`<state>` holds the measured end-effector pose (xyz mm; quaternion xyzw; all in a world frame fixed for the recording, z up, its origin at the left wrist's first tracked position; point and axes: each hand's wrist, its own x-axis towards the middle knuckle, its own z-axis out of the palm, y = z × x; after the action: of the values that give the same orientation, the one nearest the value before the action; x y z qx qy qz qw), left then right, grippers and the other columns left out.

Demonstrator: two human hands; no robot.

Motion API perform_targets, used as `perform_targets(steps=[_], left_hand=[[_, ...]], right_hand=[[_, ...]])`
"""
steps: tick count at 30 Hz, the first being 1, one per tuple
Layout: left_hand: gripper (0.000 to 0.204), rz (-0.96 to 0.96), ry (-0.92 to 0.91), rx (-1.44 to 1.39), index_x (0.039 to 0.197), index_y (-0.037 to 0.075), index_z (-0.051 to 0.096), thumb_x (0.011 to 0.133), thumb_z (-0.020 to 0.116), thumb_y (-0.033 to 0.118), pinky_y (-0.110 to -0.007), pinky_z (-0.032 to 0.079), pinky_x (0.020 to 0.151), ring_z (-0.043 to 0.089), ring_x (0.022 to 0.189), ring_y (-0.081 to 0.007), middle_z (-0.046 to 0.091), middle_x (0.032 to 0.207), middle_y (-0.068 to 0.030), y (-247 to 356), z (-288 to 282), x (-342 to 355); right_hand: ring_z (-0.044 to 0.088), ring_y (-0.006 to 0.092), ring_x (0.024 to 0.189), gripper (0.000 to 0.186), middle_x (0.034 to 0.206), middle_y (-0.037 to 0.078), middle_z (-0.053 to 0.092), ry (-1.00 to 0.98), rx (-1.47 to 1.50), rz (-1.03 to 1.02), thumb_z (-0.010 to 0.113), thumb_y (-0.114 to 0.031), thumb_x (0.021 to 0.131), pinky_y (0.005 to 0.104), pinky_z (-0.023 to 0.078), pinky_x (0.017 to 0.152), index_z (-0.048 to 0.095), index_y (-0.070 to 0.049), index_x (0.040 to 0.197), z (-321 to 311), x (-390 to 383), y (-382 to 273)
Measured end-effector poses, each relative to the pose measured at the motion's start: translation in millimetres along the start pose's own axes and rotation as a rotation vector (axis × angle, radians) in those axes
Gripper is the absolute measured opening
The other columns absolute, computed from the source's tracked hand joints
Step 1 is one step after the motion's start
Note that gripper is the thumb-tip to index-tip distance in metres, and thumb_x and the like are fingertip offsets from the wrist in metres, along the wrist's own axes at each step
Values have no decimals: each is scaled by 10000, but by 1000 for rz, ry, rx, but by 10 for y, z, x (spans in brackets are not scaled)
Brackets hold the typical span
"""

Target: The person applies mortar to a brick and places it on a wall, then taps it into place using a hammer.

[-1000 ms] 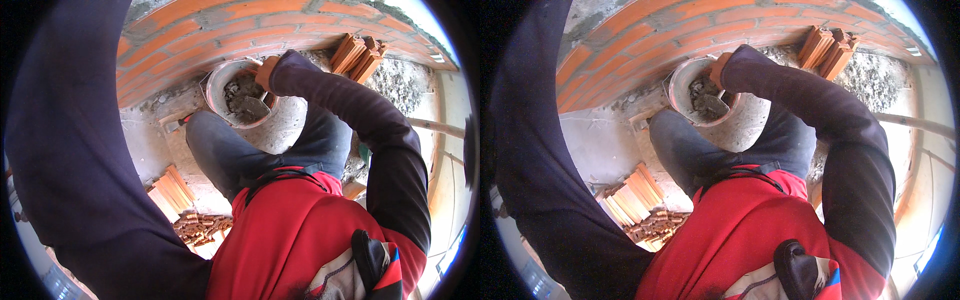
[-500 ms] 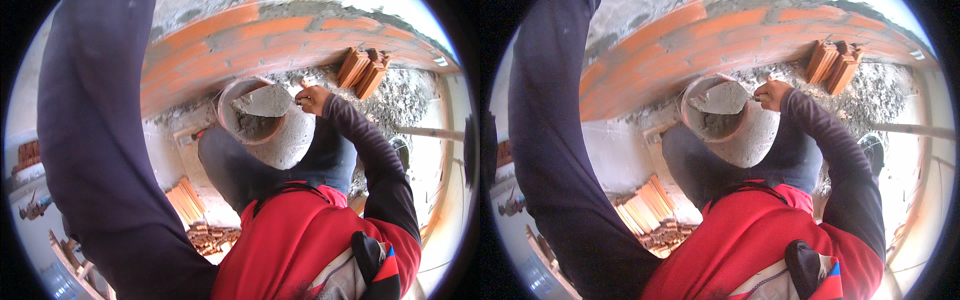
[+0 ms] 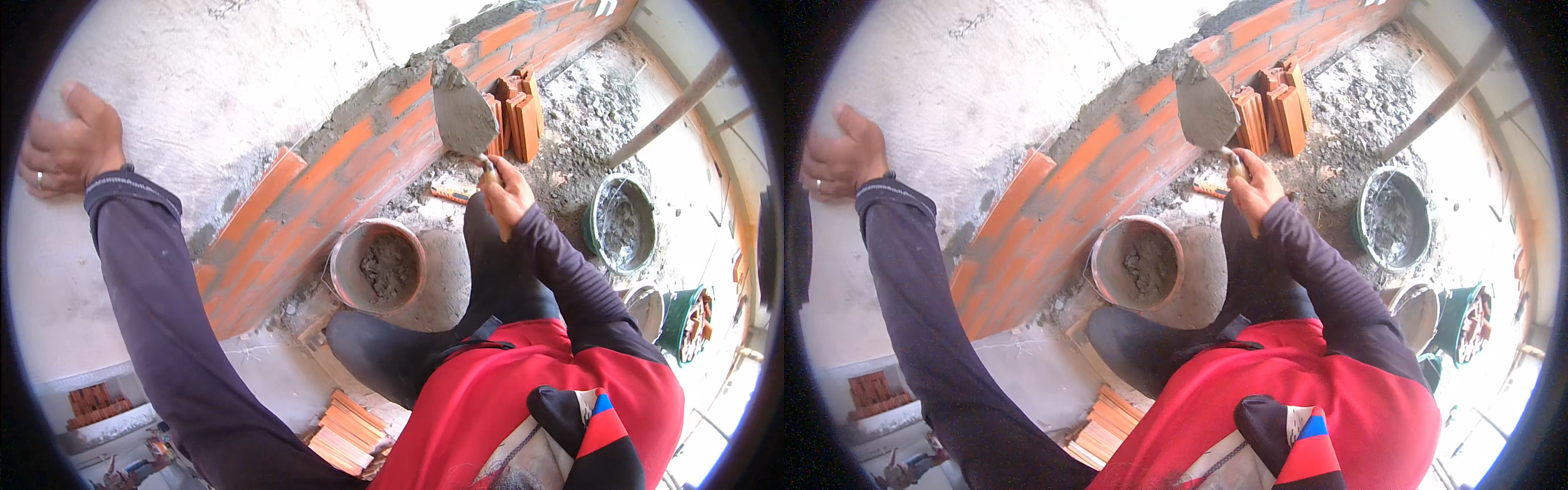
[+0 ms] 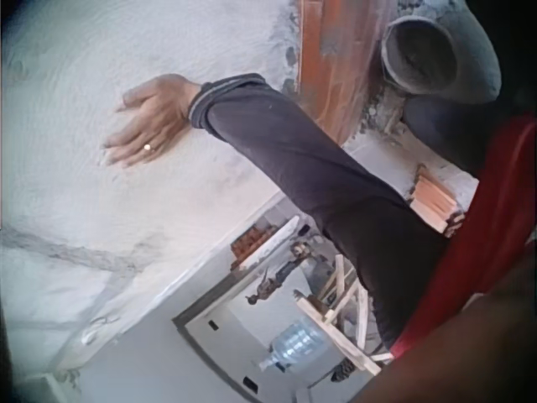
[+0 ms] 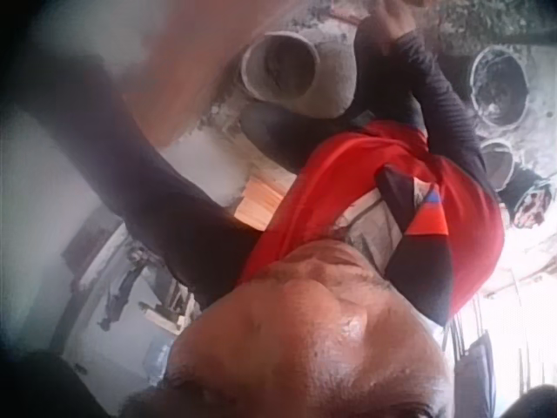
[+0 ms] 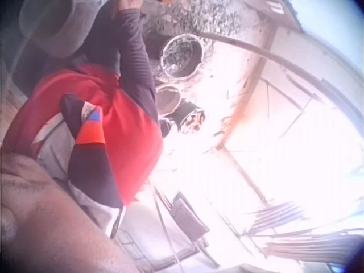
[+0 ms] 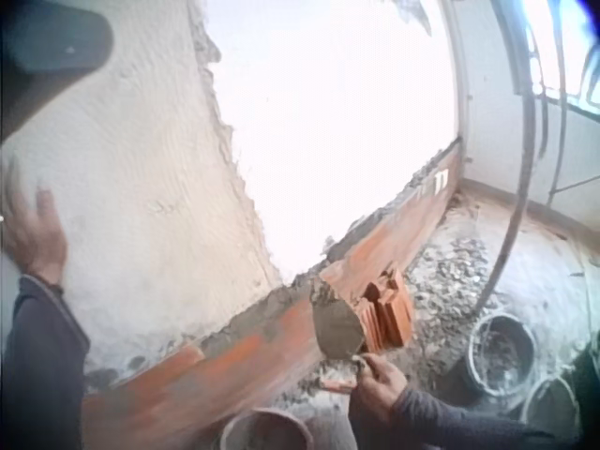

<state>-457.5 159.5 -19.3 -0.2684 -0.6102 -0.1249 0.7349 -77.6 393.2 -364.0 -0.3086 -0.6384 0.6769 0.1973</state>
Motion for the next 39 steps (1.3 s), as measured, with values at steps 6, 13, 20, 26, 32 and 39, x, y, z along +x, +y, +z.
perform_targets(steps=[6, 13, 20, 26, 32, 39], left_hand=[[674, -30, 29, -5, 1373, 127, 475, 865, 504, 569, -527, 154, 1124, 269, 1375, -361, 387, 1454, -175, 221, -69, 17], [644, 2, -9, 65, 1366, 129, 463, 868, 501, 535, -554, 170, 1105, 252, 1372, -404, 374, 1445, -178, 145, -95, 35], [666, -45, -25, 14, 1412, 134, 420, 890, 468, 544, -539, 125, 1131, 204, 1402, -397, 333, 1481, -182, 225, -153, 31], [662, -22, -5, 8, 1404, 131, 431, 892, 472, 549, -547, 128, 1131, 217, 1398, -402, 351, 1472, -180, 211, -150, 30], [646, -39, 28, 17, 1389, 144, 454, 892, 478, 555, -550, 152, 1119, 251, 1384, -397, 377, 1460, -175, 215, -66, -26], [651, -20, 63, -21, 1389, 167, 458, 886, 478, 580, -560, 162, 1108, 268, 1371, -396, 383, 1456, -175, 138, -100, 7]], right_hand=[[611, 119, 636, 417, 810, 70, 611, 288, -245, -293, 594, 22, 819, 279, 521, 567, 529, -36, 1227, 315, 560, 429], [653, 334, 905, 400, 978, 184, 644, 444, -417, -541, 661, -37, 780, 371, 513, 807, 576, -56, 1170, 638, 759, 702], [612, 397, 986, 288, 1105, 164, 638, 339, -729, -298, 478, -87, 871, 465, 493, 826, 571, -128, 1141, 507, 827, 628], [623, 405, 905, 257, 965, 181, 643, 280, -884, -296, 546, -53, 826, 475, 494, 749, 553, -138, 1069, 78, 659, 312], [624, 418, 825, 201, 852, 201, 638, 263, -944, -331, 562, -68, 839, 477, 492, 692, 549, -99, 1037, -492, 465, 309], [629, 423, 761, 193, 773, 215, 626, 80, -1082, -393, 576, -93, 815, 460, 494, 661, 567, -66, 1006, -503, 561, -722]])
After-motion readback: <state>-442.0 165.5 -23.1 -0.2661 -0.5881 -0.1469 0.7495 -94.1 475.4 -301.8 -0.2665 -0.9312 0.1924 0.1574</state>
